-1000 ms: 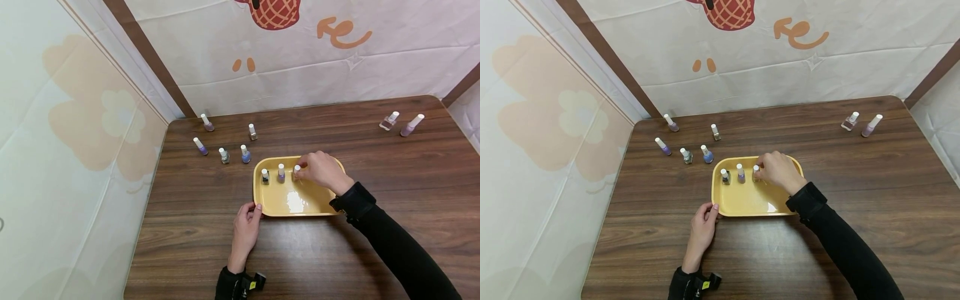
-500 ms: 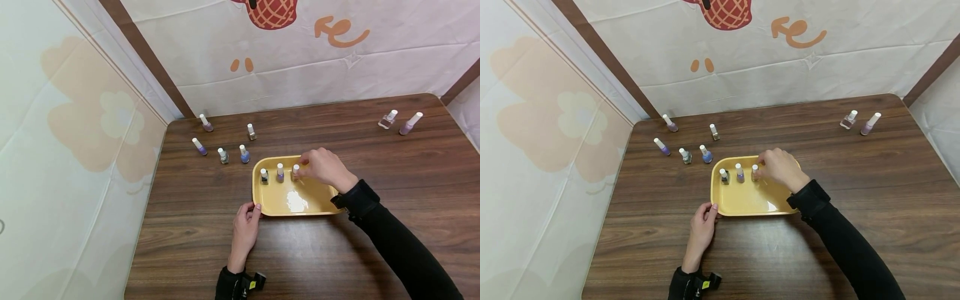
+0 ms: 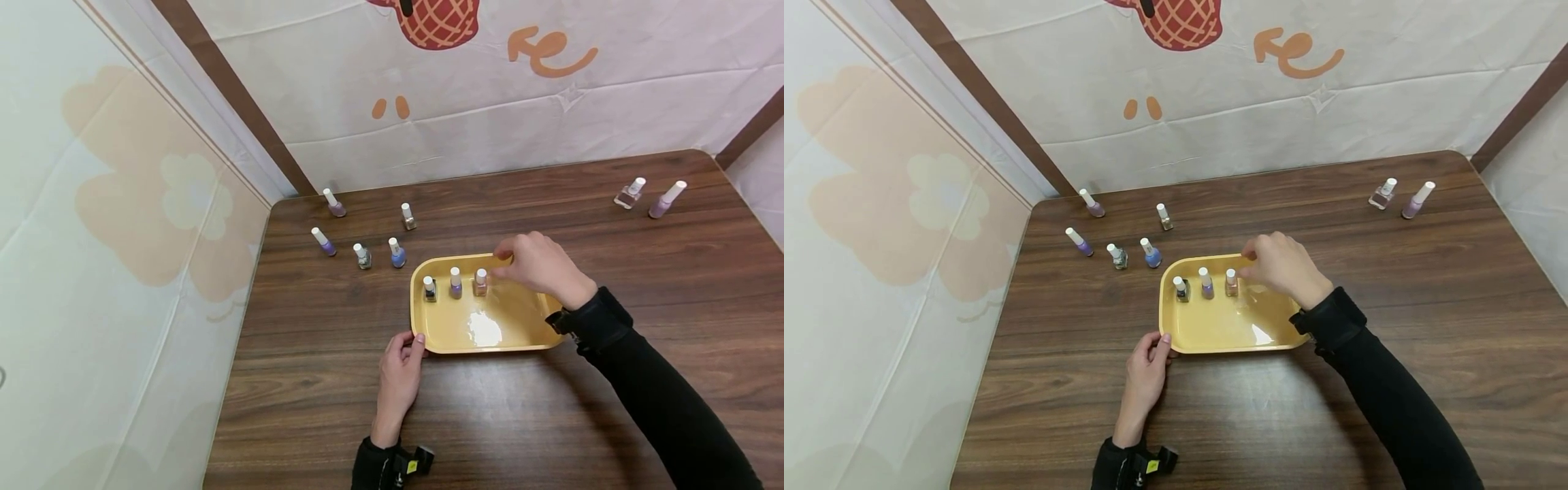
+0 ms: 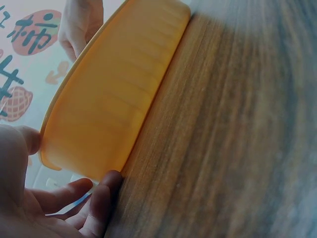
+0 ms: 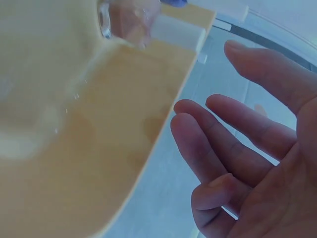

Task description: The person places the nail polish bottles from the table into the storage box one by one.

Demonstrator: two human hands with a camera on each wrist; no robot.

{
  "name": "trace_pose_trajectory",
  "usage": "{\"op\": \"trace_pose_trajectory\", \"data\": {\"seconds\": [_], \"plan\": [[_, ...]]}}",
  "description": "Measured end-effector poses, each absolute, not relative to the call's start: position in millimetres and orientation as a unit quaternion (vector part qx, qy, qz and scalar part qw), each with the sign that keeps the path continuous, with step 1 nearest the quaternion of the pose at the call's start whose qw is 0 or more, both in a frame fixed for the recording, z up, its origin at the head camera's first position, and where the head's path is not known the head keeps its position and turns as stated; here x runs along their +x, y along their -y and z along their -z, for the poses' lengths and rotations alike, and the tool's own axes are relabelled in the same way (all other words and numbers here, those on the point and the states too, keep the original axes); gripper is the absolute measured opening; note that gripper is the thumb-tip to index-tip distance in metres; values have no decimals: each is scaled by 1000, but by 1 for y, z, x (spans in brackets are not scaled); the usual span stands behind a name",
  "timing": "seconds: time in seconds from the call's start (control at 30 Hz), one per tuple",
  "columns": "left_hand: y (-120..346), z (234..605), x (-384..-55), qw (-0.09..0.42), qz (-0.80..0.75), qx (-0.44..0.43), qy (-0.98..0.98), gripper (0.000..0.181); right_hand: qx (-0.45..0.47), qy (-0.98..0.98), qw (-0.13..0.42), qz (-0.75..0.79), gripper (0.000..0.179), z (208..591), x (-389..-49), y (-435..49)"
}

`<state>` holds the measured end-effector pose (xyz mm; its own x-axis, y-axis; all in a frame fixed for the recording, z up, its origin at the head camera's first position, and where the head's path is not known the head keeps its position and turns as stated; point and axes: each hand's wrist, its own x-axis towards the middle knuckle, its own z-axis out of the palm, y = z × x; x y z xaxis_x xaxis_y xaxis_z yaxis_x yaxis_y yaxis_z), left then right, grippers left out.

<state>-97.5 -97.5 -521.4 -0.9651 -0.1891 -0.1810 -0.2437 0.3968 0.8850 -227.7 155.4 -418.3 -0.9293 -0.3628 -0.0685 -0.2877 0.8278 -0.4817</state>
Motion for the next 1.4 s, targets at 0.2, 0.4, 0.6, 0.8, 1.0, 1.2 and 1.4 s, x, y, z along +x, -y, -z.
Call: {"op": "trace_pose_trajectory", "data": {"seconds": [0.2,0.4,0.6,0.8,1.0,1.2,1.4], "plan": [[98,521,-98,23,-537,-126,-834,46,-154,-955,40,249,28,415,-235,-173],[99,521,-99,21,-538,-123,-834,47,-109,-952,-14,286,26,421,-244,-202],[100,522,-100,19,-537,-124,-834,46,-55,-941,-55,331,30,431,-253,-229],[99,522,-100,20,-534,-127,-836,46,15,-930,-116,350,31,445,-267,-254],[99,523,-100,19,-536,-124,-835,44,138,-907,-128,378,39,463,-283,-282],[99,524,-100,16,-538,-126,-834,43,266,-859,-107,424,45,472,-295,-304],[97,523,-99,18,-535,-128,-835,41,335,-828,-116,435,52,483,-303,-312]]}}
